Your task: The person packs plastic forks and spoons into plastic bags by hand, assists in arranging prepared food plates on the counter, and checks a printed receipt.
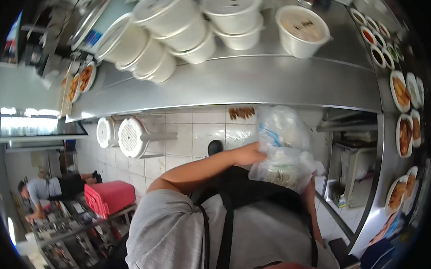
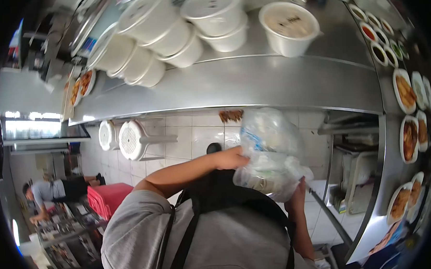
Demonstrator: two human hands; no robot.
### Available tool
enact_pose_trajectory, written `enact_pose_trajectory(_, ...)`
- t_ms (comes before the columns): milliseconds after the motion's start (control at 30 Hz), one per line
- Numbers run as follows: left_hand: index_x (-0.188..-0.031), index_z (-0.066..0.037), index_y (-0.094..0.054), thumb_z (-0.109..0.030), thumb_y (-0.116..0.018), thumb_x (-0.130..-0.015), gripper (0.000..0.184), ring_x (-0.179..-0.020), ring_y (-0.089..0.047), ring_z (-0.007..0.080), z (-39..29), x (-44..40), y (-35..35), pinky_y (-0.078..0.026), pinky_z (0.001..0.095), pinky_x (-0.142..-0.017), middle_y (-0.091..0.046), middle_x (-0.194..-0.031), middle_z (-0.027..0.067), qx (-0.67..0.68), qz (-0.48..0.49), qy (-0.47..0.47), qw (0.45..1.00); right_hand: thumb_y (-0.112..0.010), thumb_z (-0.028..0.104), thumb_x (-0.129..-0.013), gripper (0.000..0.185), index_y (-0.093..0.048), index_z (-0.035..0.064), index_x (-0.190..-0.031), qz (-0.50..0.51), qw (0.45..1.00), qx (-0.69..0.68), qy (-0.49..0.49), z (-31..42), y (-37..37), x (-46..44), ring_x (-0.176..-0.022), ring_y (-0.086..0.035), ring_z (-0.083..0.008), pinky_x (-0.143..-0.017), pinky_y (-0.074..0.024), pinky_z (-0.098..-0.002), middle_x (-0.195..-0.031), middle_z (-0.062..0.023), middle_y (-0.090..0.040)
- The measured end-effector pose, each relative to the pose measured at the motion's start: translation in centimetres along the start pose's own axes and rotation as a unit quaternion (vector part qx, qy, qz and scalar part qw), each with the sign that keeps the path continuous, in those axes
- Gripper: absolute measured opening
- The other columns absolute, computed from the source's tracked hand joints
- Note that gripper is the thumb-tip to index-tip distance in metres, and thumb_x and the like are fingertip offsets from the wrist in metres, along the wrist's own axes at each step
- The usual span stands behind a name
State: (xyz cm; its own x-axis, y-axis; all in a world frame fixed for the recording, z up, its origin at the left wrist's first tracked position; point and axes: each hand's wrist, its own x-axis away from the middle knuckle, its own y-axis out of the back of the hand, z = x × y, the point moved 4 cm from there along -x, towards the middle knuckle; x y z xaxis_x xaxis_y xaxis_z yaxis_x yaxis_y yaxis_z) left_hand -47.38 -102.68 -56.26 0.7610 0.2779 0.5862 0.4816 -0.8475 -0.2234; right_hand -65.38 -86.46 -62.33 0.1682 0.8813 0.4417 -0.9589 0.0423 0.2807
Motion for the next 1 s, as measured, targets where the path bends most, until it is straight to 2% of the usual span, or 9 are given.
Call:
enact_pose_trajectory(33,-0.112,-0.001,-0.042,-0.01,-0.048,-0.078,0.036,-0.092,-0.048,0.0151,-0.9,2.6,1.7,-0.039,0.0299,-0.08,-0.051,-0.102,0.0069,0.008,-0.021,-0.002,1.0,-0.038,0.018,-0.082,0.038,-0.039,0.002,-0.116,0.0,0.989,-0.141,-0.033,1.8,-1.4,-1.4,-0.115,-0.03,-0.0286,-0.099,-0.0175,-0.0381,-0.122,-0.0148,-0.036)
enact_pose_trajectory(133,-0.112,0.0,-0.043,-0.013,-0.052,-0.075,0.04,-0.095,-0.046,0.0163,1.0,10.0,8.6,-0.037,0.0307,-0.083,-0.051,-0.104,0.0084,-0.066,-0.068,0.09,0.991,-0.039,0.013,-0.082,0.042,-0.03,0.0014,-0.121,0.108,0.989,0.012,0.1,4.6,-6.6,-5.7,-0.112,-0.035,-0.0304,-0.093,-0.0297,-0.0366,-0.125,-0.0187,-0.03)
enact_pose_trajectory(400,-0.111,0.002,-0.042,-0.019,-0.054,-0.076,0.042,-0.093,-0.047,0.0151,1.7,37.3,28.3,-0.038,0.0306,-0.081,-0.051,-0.103,0.0085,0.027,-0.389,-0.214,0.896,-0.038,0.025,-0.087,0.045,-0.023,0.0067,-0.125,0.364,0.843,-0.389,-0.072,30.7,-35.0,-14.1,-0.102,-0.043,-0.0188,-0.084,-0.0381,-0.0312,-0.118,-0.0093,-0.039)
enact_pose_trajectory(600,-0.106,0.0,-0.042,-0.026,-0.045,-0.083,0.035,-0.082,-0.054,0.0184,4.9,39.0,44.1,-0.044,0.0307,-0.071,-0.054,-0.094,0.0103,0.337,-0.432,-0.264,0.794,-0.044,0.029,-0.082,0.044,-0.034,0.0058,-0.119,0.149,0.918,-0.367,0.001,43.5,-45.0,-22.7,-0.106,-0.041,-0.0211,-0.085,-0.0362,-0.0336,-0.117,-0.0101,-0.04)
enact_pose_trajectory(667,-0.103,-0.001,-0.043,-0.029,-0.044,-0.083,0.035,-0.071,-0.054,0.0162,8.8,37.0,47.3,-0.045,0.0288,-0.064,-0.055,-0.086,0.0094,0.364,-0.445,-0.227,0.786,-0.048,0.024,-0.08,0.042,-0.037,0.0064,-0.116,0.026,0.973,-0.151,0.174,43.1,-46.2,-27.9,-0.105,-0.04,-0.0206,-0.085,-0.0354,-0.0327,-0.117,-0.0104,-0.038)
enact_pose_trajectory(767,-0.106,-0.004,-0.041,-0.038,-0.037,-0.085,0.041,-0.067,-0.053,0.0178,10.5,36.4,48.5,-0.045,0.0284,-0.058,-0.054,-0.088,0.0112,0.372,-0.416,-0.164,0.813,-0.053,0.019,-0.077,0.038,-0.042,0.0055,-0.111,-0.083,0.914,0.054,0.394,46.2,-45.2,-26.7,-0.098,-0.043,-0.019,-0.081,-0.037,-0.0306,-0.112,-0.0097,-0.041)
enact_pose_trajectory(867,-0.107,-0.003,-0.039,-0.038,-0.047,-0.08,0.045,-0.078,-0.05,0.021,8.4,39.8,47.5,-0.042,0.0298,-0.065,-0.048,-0.098,0.0155,0.26,-0.684,-0.142,0.667,-0.057,0.02,-0.073,0.036,-0.046,0.0026,-0.103,0.058,0.941,0.038,0.331,47.8,-45.1,-24.3,-0.089,-0.048,-0.0214,-0.074,-0.0407,-0.0306,-0.105,-0.0117,-0.046)
enact_pose_trajectory(967,-0.108,-0.003,-0.037,-0.033,-0.06,-0.069,0.054,-0.091,-0.043,0.0262,3.9,41.4,46.5,-0.035,0.0341,-0.077,-0.042,-0.102,0.0177,-0.247,-0.828,-0.275,0.422,-0.058,0.02,-0.072,0.038,-0.045,0.002,-0.103,0.115,0.947,0.054,0.296,47.3,-46.7,-25.0,-0.075,-0.051,-0.0161,-0.063,-0.0422,-0.0263,-0.089,-0.0074,-0.05)
enact_pose_trajectory(1000,-0.109,-0.003,-0.037,-0.03,-0.062,-0.067,0.056,-0.094,-0.04,0.0278,2.7,40.6,46.6,-0.033,0.0354,-0.08,-0.041,-0.102,0.0186,-0.305,-0.797,-0.254,0.456,-0.058,0.019,-0.073,0.039,-0.044,0.0023,-0.105,0.104,0.941,0.077,0.313,47.1,-47.4,-25.5,-0.068,-0.051,-0.0127,-0.059,-0.0423,-0.0239,-0.082,-0.0046,-0.051)
